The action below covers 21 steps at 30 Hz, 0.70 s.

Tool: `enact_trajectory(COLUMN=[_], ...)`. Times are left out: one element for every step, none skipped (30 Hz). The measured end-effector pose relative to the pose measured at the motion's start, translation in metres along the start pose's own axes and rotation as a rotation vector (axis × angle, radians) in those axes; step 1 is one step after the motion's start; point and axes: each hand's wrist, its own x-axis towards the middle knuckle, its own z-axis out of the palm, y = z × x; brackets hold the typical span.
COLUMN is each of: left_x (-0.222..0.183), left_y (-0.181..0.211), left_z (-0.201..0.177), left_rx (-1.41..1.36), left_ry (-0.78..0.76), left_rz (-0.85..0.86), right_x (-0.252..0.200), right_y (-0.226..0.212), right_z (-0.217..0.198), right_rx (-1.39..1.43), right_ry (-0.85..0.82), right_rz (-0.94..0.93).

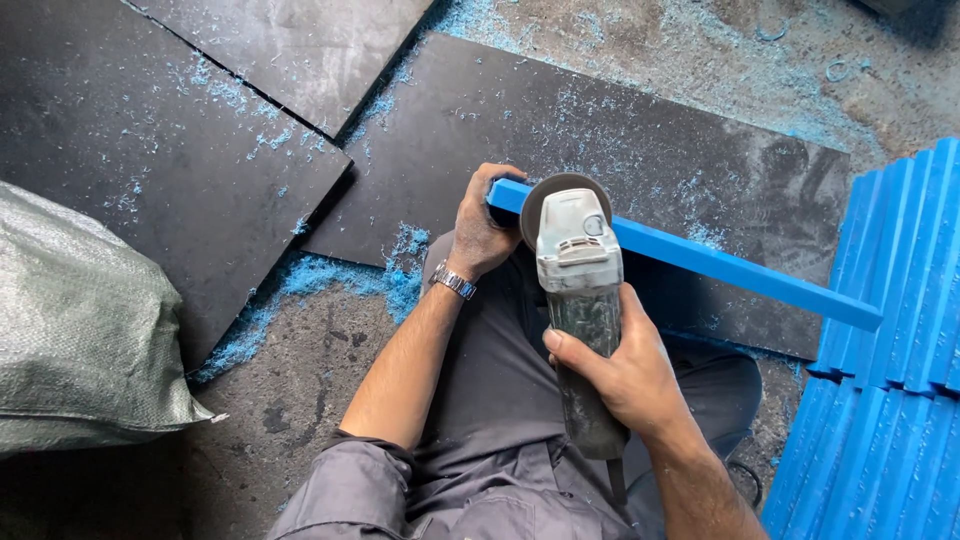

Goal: The recorder uses an angle grinder to smooth the edges of blue plastic plates.

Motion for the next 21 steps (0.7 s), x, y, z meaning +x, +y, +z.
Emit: enact_trajectory(left_x=[-0.001,-0.001,-0.001,-0.001,-0.001,-0.002,-0.003,-0.003,-0.001,-0.001,-0.002,-0.003,-0.004,-0.002,-0.003,-0.007,-0.01,-0.009,-0.009,-0.008,-0.008], left_y=[0.001,0.001,0.0,-0.002,-0.003,-0.004,-0.005,-0.007,-0.004,-0.001,0.003,-0.001,-0.004,-0.008,-0.015,-0.022,-0.029,-0.026,-0.023,-0.021,-0.014], left_z=[0.0,0.0,0.0,-0.001,-0.002,-0.002,-0.002,0.0,-0.002,-0.003,-0.004,-0.004,-0.004,-0.005,-0.006,-0.006,-0.007,-0.008,-0.01,-0.011,-0.012], left_rx=[0.006,0.01,0.009,-0.016,-0.041,-0.042,-0.061,-0.084,-0.089,-0.074,-0.06,-0.063,-0.067,-0.07,-0.072,-0.144,-0.215,-0.218,-0.119,-0.023,-0.028], left_ry=[0.005,0.008,0.004,0.006,0.009,0.004,-0.003,-0.013,-0.021,-0.013,-0.004,-0.018,-0.029,-0.039,-0.053,-0.054,-0.055,-0.066,-0.058,-0.05,-0.062], left_rz=[0.008,0.017,0.018,0.027,0.036,0.038,0.014,-0.009,-0.006,-0.012,-0.018,-0.02,-0.017,-0.009,-0.005,-0.027,-0.05,-0.05,-0.019,0.013,0.013], right_x=[0.002,0.003,0.004,0.006,0.007,0.001,-0.005,-0.011,-0.015,-0.021,-0.027,-0.028,-0.029,-0.028,-0.026,-0.026,-0.025,-0.025,-0.025,-0.024,-0.028], right_y=[-0.001,-0.002,0.0,0.002,0.003,0.006,0.009,0.011,0.012,0.014,0.017,0.011,0.005,-0.001,-0.003,-0.005,-0.007,-0.005,-0.003,-0.002,0.001], right_z=[0.002,0.003,0.004,0.006,0.007,0.008,0.008,0.008,0.007,0.007,0.007,0.011,0.016,0.02,0.024,0.028,0.031,0.031,0.031,0.03,0.027], right_rx=[-0.009,-0.018,-0.016,-0.103,-0.191,-0.189,-0.173,-0.157,-0.155,0.005,0.165,0.174,0.282,0.392,0.402,0.407,0.412,0.419,0.418,0.417,0.424], right_ry=[0.0,0.004,0.008,-0.012,-0.031,-0.027,-0.04,-0.047,-0.038,-0.085,-0.131,-0.12,-0.162,-0.204,-0.193,-0.206,-0.22,-0.21,-0.212,-0.211,-0.2], right_rz=[-0.034,-0.068,-0.068,-0.136,-0.203,-0.203,-0.203,-0.204,-0.203,-0.145,-0.086,-0.083,-0.044,-0.013,-0.016,-0.029,-0.042,-0.042,-0.023,-0.003,-0.002])
